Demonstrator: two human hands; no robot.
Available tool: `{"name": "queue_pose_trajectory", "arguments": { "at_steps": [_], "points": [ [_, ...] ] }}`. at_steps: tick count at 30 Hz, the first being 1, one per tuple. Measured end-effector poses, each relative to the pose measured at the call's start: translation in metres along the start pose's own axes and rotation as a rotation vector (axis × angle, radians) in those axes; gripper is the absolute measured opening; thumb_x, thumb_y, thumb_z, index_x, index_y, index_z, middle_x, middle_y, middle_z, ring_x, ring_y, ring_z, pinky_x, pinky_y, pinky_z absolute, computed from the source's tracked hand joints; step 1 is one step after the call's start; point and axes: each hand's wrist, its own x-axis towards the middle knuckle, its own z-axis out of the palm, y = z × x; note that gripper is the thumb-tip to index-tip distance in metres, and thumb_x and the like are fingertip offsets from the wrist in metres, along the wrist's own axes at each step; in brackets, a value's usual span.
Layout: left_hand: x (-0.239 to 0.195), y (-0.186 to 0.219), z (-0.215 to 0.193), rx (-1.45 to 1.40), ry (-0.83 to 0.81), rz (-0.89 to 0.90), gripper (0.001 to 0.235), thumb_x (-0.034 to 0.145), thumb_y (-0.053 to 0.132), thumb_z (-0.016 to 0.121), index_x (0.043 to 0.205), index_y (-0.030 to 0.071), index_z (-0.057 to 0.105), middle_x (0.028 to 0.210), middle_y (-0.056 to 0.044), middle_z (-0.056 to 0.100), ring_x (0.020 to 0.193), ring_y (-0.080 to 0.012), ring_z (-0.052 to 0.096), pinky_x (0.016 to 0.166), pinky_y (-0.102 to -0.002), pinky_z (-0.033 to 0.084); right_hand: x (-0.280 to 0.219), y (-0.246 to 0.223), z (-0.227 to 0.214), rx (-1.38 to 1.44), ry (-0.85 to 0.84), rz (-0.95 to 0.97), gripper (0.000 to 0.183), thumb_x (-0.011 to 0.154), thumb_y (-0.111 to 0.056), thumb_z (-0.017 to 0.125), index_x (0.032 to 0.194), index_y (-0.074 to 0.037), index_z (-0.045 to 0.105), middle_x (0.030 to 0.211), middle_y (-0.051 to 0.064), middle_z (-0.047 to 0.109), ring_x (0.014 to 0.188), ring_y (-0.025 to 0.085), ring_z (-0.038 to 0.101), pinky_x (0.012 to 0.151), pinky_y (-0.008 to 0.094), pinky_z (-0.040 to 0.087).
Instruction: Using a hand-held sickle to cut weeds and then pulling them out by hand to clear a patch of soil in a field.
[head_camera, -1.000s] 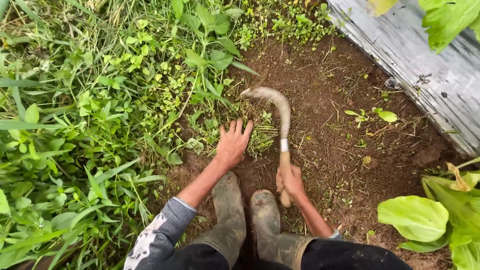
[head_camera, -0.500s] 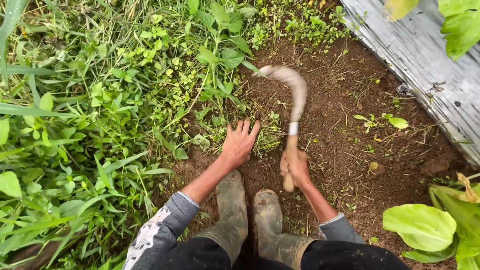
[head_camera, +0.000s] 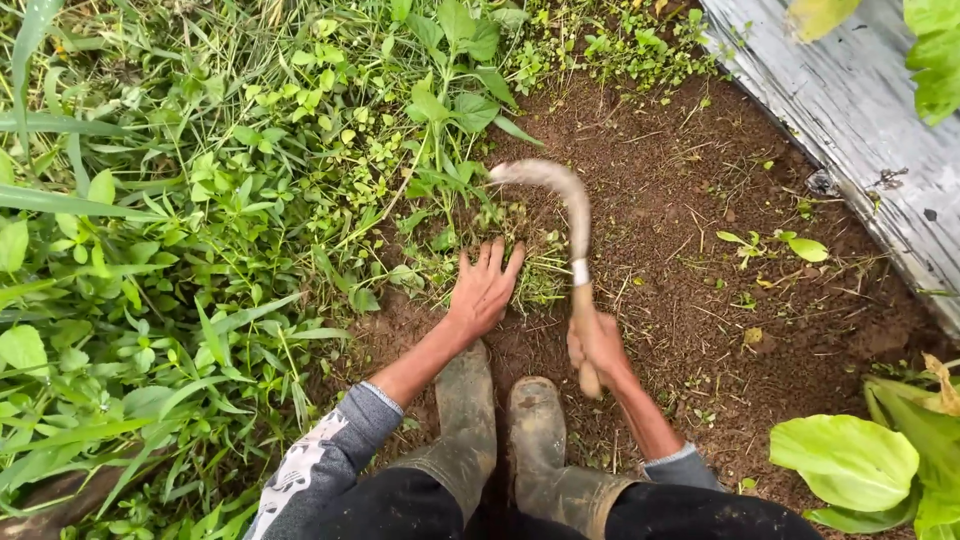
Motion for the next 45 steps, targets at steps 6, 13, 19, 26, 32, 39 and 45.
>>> {"name": "queue_pose_trajectory", "arguments": {
  "at_steps": [6, 13, 19, 26, 32, 39, 45],
  "points": [
    [0.001, -0.002, 0.010, 0.051, 0.045, -0.005, 0.091, 0.071, -0.001, 0.074, 0.151, 0.010, 0.032, 0.137, -0.023, 0.046, 0.128, -0.0334, 0.053, 0.101, -0.062, 0.045, -0.003, -0.019, 0.005, -0.030, 0.036, -0.090, 0.067, 0.110, -0.060, 0.029, 0.072, -0.011, 0.055, 0.047, -0.001, 0.051, 0.035, 0.012, 0.050, 0.032, 0.025, 0.046],
    [0.000, -0.001, 0.033, 0.017, 0.032, -0.038, 0.095, 0.074, 0.001, 0.071, 0.156, 0.010, 0.024, 0.142, -0.024, 0.045, 0.128, -0.0326, 0.055, 0.101, -0.059, 0.045, 0.014, -0.002, -0.001, 0.044, 0.028, -0.061, 0.061, 0.110, -0.061, 0.030, 0.077, -0.015, 0.052, 0.051, -0.004, 0.048, 0.038, 0.010, 0.048, 0.035, 0.024, 0.044],
    [-0.005, -0.007, -0.023, 0.043, 0.074, -0.112, 0.102, 0.077, 0.005, 0.076, 0.160, 0.007, 0.016, 0.152, -0.025, 0.039, 0.130, -0.0291, 0.056, 0.104, -0.053, 0.046, -0.007, 0.035, -0.010, -0.136, -0.194, 0.050, 0.066, 0.105, -0.065, 0.037, 0.072, -0.011, 0.056, 0.048, -0.001, 0.050, 0.035, 0.012, 0.047, 0.031, 0.027, 0.044],
    [-0.001, -0.021, -0.031, 0.076, 0.104, -0.146, 0.110, 0.067, 0.013, 0.087, 0.157, 0.006, 0.023, 0.138, -0.019, 0.054, 0.123, -0.0303, 0.059, 0.101, -0.053, 0.049, -0.037, 0.025, -0.028, -0.062, -0.243, 0.064, 0.051, 0.107, -0.048, 0.045, 0.075, -0.009, 0.054, 0.052, 0.000, 0.044, 0.038, 0.011, 0.045, 0.035, 0.028, 0.045],
    [0.035, -0.040, -0.046, 0.158, 0.153, -0.098, 0.118, 0.064, 0.021, 0.091, 0.159, 0.006, 0.022, 0.138, -0.018, 0.057, 0.124, -0.0291, 0.060, 0.100, -0.051, 0.050, -0.037, -0.017, -0.022, 0.158, -0.064, -0.059, 0.032, 0.103, -0.031, 0.061, 0.088, -0.004, 0.055, 0.060, 0.004, 0.049, 0.045, 0.013, 0.050, 0.039, 0.030, 0.047],
    [0.031, -0.040, -0.020, 0.218, 0.092, -0.071, 0.115, 0.068, 0.049, 0.086, 0.156, 0.004, 0.028, 0.141, -0.017, 0.055, 0.128, -0.0286, 0.055, 0.103, -0.050, 0.049, 0.002, 0.013, -0.036, 0.436, 0.424, -0.275, 0.054, 0.110, -0.060, 0.033, 0.088, -0.014, 0.051, 0.056, -0.003, 0.050, 0.042, 0.009, 0.051, 0.037, 0.024, 0.049],
    [0.032, -0.038, -0.019, 0.245, 0.004, -0.067, 0.122, 0.068, 0.058, 0.082, 0.159, 0.003, 0.022, 0.144, -0.018, 0.052, 0.133, -0.0311, 0.051, 0.105, -0.052, 0.048, 0.049, -0.011, -0.034, 0.512, 0.581, -0.418, 0.054, 0.110, -0.061, 0.032, 0.087, -0.016, 0.050, 0.056, -0.005, 0.049, 0.041, 0.008, 0.051, 0.037, 0.024, 0.052]
  ]
}}
